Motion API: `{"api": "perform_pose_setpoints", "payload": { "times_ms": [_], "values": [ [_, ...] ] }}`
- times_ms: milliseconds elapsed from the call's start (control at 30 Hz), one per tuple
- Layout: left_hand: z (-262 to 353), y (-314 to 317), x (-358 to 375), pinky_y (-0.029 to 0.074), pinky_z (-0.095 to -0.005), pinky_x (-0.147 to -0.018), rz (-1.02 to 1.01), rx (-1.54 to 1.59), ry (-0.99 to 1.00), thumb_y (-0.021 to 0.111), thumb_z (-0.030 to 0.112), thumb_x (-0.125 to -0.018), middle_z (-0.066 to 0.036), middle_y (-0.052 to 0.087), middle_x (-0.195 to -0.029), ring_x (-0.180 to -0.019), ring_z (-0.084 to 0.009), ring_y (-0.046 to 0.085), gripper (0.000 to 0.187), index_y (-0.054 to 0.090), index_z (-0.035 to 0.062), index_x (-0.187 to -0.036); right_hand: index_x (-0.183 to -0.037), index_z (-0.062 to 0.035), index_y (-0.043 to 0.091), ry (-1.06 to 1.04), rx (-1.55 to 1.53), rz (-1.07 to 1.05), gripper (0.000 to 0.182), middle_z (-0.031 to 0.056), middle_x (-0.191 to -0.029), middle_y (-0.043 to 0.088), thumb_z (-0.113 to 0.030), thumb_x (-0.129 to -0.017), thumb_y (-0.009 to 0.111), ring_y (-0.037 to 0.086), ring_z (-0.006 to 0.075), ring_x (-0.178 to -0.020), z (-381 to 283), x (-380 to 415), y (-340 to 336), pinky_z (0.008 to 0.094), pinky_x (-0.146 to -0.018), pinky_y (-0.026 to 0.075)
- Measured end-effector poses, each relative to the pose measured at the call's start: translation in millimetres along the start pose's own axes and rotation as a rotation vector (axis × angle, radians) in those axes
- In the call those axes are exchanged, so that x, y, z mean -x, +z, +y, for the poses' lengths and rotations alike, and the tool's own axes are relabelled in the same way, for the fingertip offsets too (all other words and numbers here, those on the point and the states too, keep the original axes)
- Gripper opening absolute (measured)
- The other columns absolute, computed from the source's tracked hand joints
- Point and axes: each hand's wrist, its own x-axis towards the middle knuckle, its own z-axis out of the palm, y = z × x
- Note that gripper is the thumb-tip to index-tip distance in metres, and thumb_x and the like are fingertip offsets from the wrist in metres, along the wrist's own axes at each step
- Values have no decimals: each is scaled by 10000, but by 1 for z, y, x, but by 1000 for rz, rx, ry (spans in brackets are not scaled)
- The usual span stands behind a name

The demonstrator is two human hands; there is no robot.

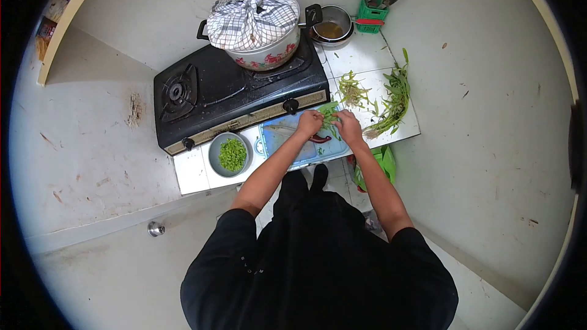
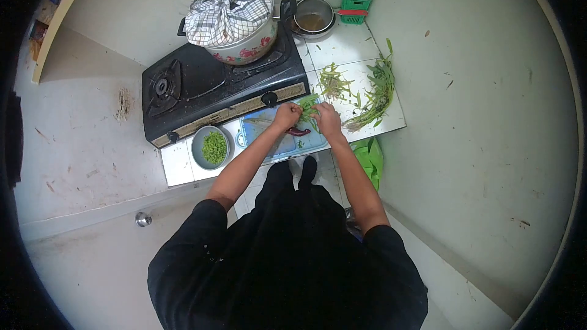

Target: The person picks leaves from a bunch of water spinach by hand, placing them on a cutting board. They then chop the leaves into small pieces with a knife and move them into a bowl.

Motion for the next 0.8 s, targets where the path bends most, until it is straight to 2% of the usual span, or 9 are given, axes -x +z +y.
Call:
{"api": "perform_pose_setpoints", "payload": {
  "times_ms": [167, 267, 367, 433, 467, 533, 667, 733, 800],
  "values": [
    [-10, 1, 3, 545, -330, -690, -41, -2, -43, 687, 204, -819, -143, 714, -752, -693, -221, 698, 204, 728, 6, -836, -932, -105, 706, -73, 215, -78, 182, 51, -987, 627, -158, -765, 754, 600, 296, -970, 8, -3, 4, 452, -790, 505],
    [-14, 4, 3, 544, -313, -675, -63, 14, -55, 686, 158, -810, -131, 715, -746, -681, -191, 691, 169, 720, -4, -843, -909, -105, 705, -63, 309, -77, 171, 57, -923, 623, -131, -747, 755, 605, 295, -915, 10, -2, 8, 457, -760, 506],
    [-25, 7, -4, 529, -293, -629, -119, 222, -48, 707, 106, -814, -99, 714, -732, -648, -151, 669, 124, 716, -7, -865, -900, -85, 701, -58, 218, -36, 131, 68, -845, 656, -107, -777, 741, 644, 302, -845, 8, -2, 7, 418, -729, 525],
    [-21, 5, -4, 512, -274, -588, -147, 329, -85, 734, 88, -829, -83, 707, -728, -621, -126, 647, 122, 708, -23, -873, -917, -44, 692, 163, -205, -59, 94, 93, -804, 696, -44, -824, 705, 668, 219, -730, 14, -1, 12, 325, -680, 531],
    [-18, 4, -3, 512, -274, -588, -151, 326, -81, 734, 88, -829, -83, 707, -728, -621, -126, 647, 122, 708, -23, -873, -917, -44, 692, 164, -205, -54, 94, 93, -804, 696, -44, -824, 705, 668, 219, -730, 17, -1, 14, 325, -680, 531],
    [-10, 2, -1, 499, -263, -561, -163, 330, -109, 757, 135, -853, -91, 702, -732, -605, -121, 641, 186, 698, -41, -850, -931, -4, 681, 226, -342, 6, 75, 87, -795, 713, -57, -878, 674, 654, 133, -689, 23, -2, 15, 258, -650, 515],
    [15, -7, 8, 500, -256, -551, -165, 228, -190, 753, 166, -870, -93, 699, -726, -610, -117, 644, 217, 697, -41, -839, -940, 20, 673, 326, -435, 19, 110, 47, -783, 694, -76, -886, 679, 618, 88, -692, 23, 5, 14, 241, -645, 499],
    [9, 1, 3, 515, -260, -560, -115, 417, -343, 730, 169, -893, -86, 704, -754, -633, -131, 667, 194, 702, -20, -862, -980, 24, 667, 444, -641, 27, 144, 44, -804, 689, -85, -887, 677, 600, 89, -685, 20, 8, 16, 228, -648, 482],
    [6, 5, 0, 529, -264, -584, -162, 468, -376, 709, 170, -910, -78, 706, -800, -675, -135, 673, 178, 699, -8, -907, -996, 27, 662, 451, -727, 81, 159, 45, -822, 689, -91, -891, 675, 595, 88, -693, 14, 7, 19, 224, -655, 476]
  ]
}}
